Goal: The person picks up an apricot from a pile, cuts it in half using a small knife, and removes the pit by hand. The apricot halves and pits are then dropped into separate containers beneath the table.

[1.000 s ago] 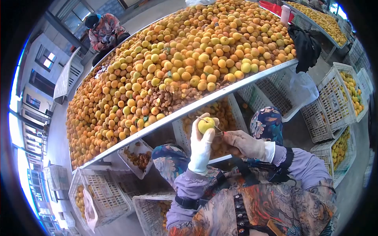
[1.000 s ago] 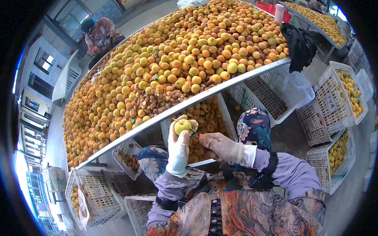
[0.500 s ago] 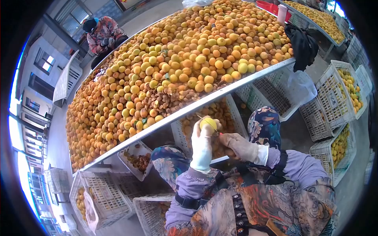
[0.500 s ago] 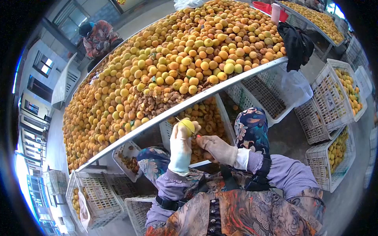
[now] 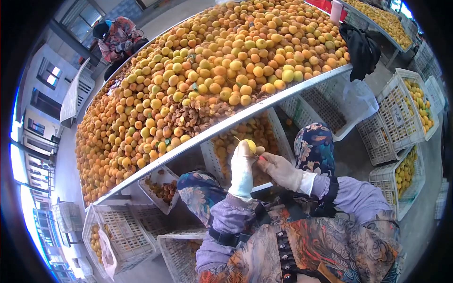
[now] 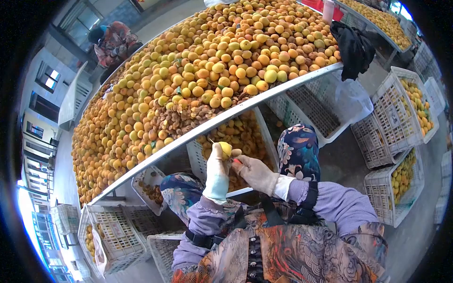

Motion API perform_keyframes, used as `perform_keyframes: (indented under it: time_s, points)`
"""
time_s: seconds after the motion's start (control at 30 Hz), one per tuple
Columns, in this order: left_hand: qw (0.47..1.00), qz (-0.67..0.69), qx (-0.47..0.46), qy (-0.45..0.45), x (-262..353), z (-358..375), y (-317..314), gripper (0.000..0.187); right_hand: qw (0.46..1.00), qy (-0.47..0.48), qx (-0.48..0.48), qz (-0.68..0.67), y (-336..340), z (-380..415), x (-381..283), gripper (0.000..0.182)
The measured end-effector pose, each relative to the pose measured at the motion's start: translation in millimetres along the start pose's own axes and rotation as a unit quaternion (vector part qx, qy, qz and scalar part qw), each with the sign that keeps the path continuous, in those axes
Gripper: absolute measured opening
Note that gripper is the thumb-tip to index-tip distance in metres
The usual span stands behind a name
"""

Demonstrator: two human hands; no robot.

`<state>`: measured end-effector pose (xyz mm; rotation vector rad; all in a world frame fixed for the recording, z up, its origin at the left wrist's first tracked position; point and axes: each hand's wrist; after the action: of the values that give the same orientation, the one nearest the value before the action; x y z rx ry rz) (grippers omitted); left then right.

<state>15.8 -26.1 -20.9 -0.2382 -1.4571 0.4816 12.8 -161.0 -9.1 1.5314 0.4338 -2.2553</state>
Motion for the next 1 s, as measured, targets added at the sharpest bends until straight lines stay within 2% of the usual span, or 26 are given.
perform_keyframes:
  time_s: [0.07,0.13,0.27,0.33,0.43,0.47,0.53,0.6,0.63,0.7,0.77,0.8,0.83,0.87,0.93,0.97,1.0]
  points:
    - [0.997,0.057,-0.004,0.045,3,-2,-1,0.043,1.0,0.022,-0.011,0.006,1,-14,29,0.028]
    - [0.995,0.075,0.004,0.058,1,-2,-2,0.044,0.996,0.006,-0.042,-0.082,-3,-16,30,0.028]
    - [0.999,-0.027,0.016,0.01,-9,-3,7,0.044,0.987,0.005,-0.017,-0.159,-10,-13,20,0.031]
    - [0.998,-0.056,0.024,-0.002,-7,-2,7,0.046,0.946,-0.206,-0.122,-0.22,0,-4,3,0.038]
    - [0.995,-0.096,0.005,0.001,-5,1,13,0.045,0.914,-0.223,-0.161,-0.297,-6,-2,1,0.044]
    - [0.997,-0.071,0.004,0.011,-6,3,14,0.046,0.914,-0.225,-0.163,-0.297,-6,-1,1,0.044]
    - [0.999,-0.045,0.005,0.023,-2,7,13,0.047,0.894,-0.219,-0.225,-0.321,-5,1,5,0.044]
    - [0.994,0.055,-0.009,0.089,6,12,13,0.039,0.887,-0.21,-0.24,-0.334,-7,3,7,0.044]
    - [0.994,0.055,-0.007,0.091,3,14,15,0.039,0.881,-0.198,-0.254,-0.347,-8,4,8,0.043]
    - [0.992,0.096,-0.018,0.075,-1,14,15,0.043,0.899,-0.2,-0.235,-0.309,-7,4,2,0.04]
    - [0.993,0.08,-0.01,0.084,6,17,14,0.044,0.916,-0.2,-0.215,-0.274,-7,1,0,0.038]
    - [0.994,0.064,-0.004,0.092,10,17,12,0.046,0.948,-0.182,-0.159,-0.207,-7,-1,0,0.034]
    - [0.997,0.036,0.019,0.062,-4,10,19,0.049,0.972,-0.161,-0.1,-0.137,-7,-2,2,0.031]
    - [0.997,0.035,0.015,0.063,-11,7,23,0.049,0.973,-0.159,-0.096,-0.139,-6,-2,4,0.031]
    - [0.999,0.013,0.008,0.047,-4,6,15,0.051,0.993,-0.084,-0.046,-0.066,-6,-4,13,0.027]
    - [0.992,0.042,0.023,0.116,1,12,12,0.051,0.993,-0.085,-0.046,-0.066,-4,-5,17,0.027]
    - [0.992,0.042,0.022,0.117,-5,10,14,0.051,0.998,-0.055,-0.025,-0.017,-2,-5,22,0.029]
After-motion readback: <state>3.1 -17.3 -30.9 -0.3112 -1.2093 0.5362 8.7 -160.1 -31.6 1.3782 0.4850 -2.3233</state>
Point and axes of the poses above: each hand's wrist, its own z-axis away from the middle knuckle, its own y-axis out of the back of the hand, x = y × z, and after that the axes turned 8 degrees about -y, right-handed
